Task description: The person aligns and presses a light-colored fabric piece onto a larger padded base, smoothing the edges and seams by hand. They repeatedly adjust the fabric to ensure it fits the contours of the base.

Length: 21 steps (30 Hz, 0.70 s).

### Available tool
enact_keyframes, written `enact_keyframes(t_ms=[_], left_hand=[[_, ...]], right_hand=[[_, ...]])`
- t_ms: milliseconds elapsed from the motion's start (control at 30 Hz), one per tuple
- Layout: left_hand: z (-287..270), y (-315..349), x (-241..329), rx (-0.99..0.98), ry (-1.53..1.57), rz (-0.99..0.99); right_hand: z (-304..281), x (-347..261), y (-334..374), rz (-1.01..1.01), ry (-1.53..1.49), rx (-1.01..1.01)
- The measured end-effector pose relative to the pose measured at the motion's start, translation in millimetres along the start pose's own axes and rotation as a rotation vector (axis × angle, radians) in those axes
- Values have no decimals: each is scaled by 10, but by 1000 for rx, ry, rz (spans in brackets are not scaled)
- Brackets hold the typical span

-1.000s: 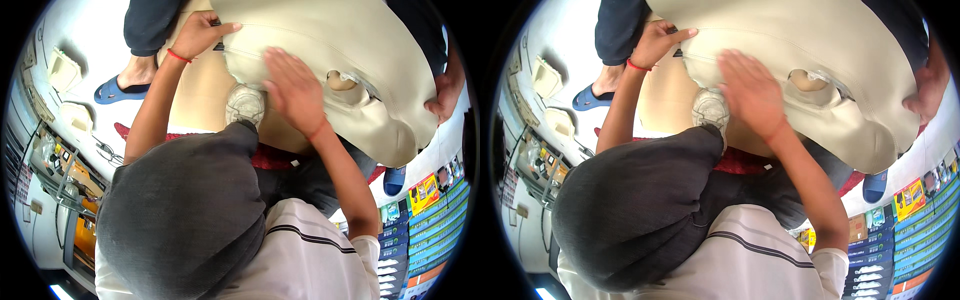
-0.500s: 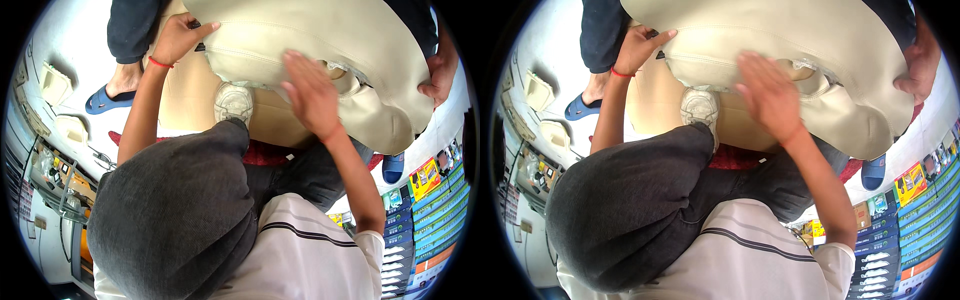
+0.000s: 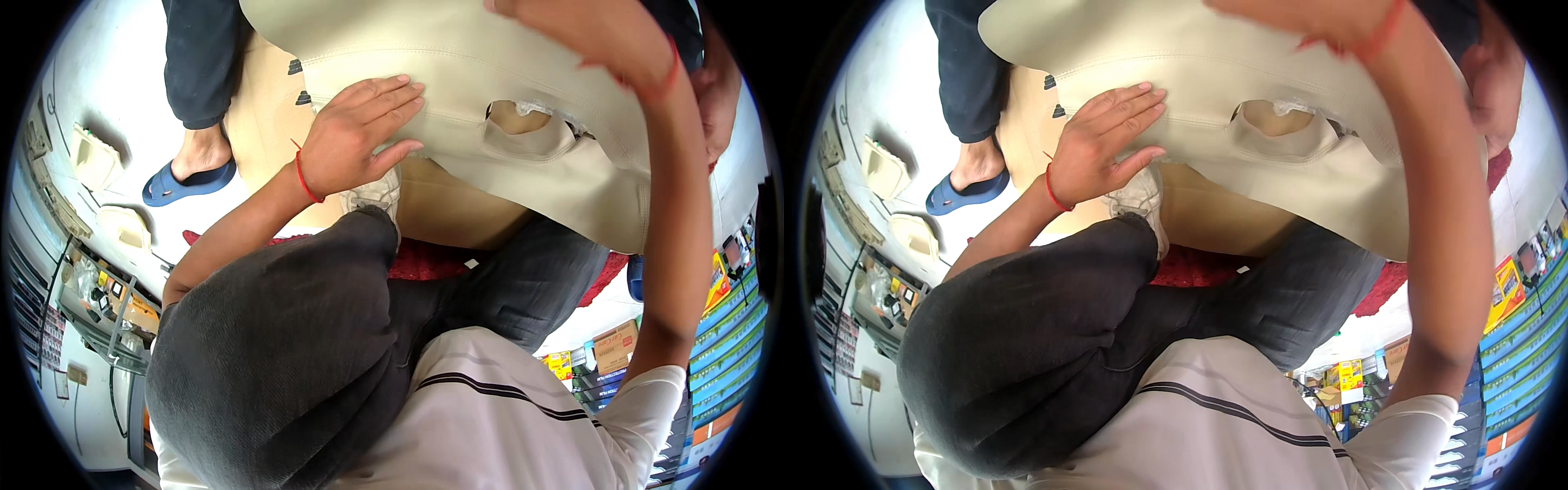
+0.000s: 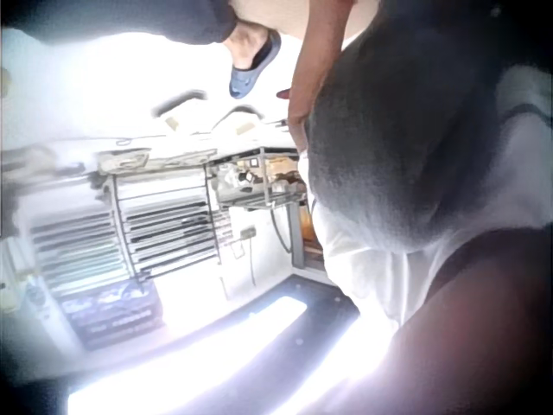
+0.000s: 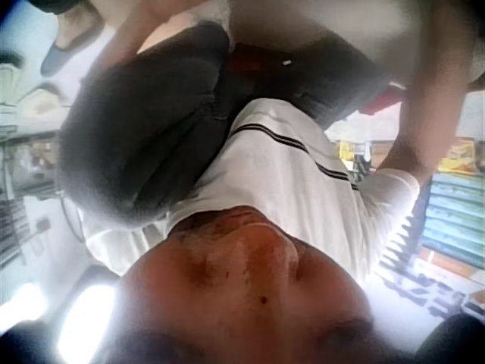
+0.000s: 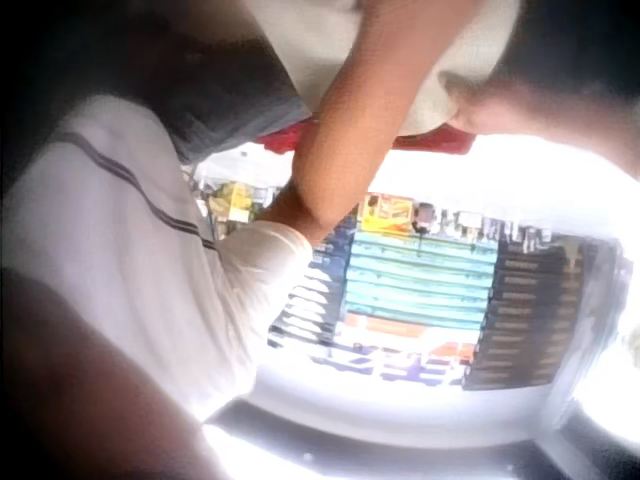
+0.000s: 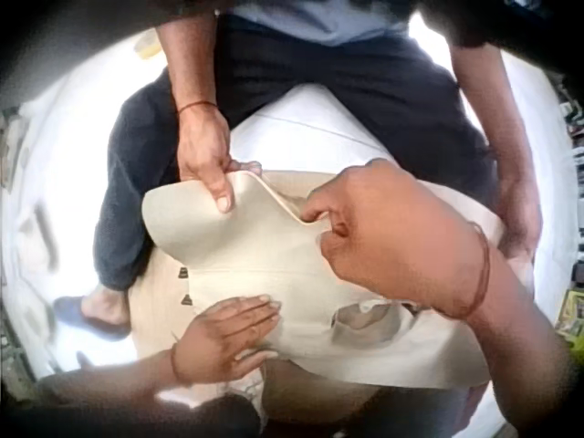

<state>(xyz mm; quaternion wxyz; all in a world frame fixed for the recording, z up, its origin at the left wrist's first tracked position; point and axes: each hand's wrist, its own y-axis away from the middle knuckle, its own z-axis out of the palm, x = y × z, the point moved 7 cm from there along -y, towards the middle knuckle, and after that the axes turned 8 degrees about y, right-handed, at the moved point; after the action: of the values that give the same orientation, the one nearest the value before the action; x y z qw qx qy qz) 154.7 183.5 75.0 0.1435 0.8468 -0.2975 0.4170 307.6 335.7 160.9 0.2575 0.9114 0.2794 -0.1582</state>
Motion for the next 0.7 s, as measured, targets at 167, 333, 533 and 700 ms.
enact_keyframes(t_ms=[167, 333, 533, 700], left_hand=[[47, -42, 15, -36, 22, -11], [63, -137, 20, -102, 37, 1], [41, -108, 2, -111, 22, -53], [33, -240, -87, -135, -15, -17]], right_hand=[[-122, -138, 155, -440, 159, 523], [-2, 110, -71, -296, 114, -500], [-13, -332, -145, 99, 655, -772], [486, 357, -381, -130, -239, -1110]])
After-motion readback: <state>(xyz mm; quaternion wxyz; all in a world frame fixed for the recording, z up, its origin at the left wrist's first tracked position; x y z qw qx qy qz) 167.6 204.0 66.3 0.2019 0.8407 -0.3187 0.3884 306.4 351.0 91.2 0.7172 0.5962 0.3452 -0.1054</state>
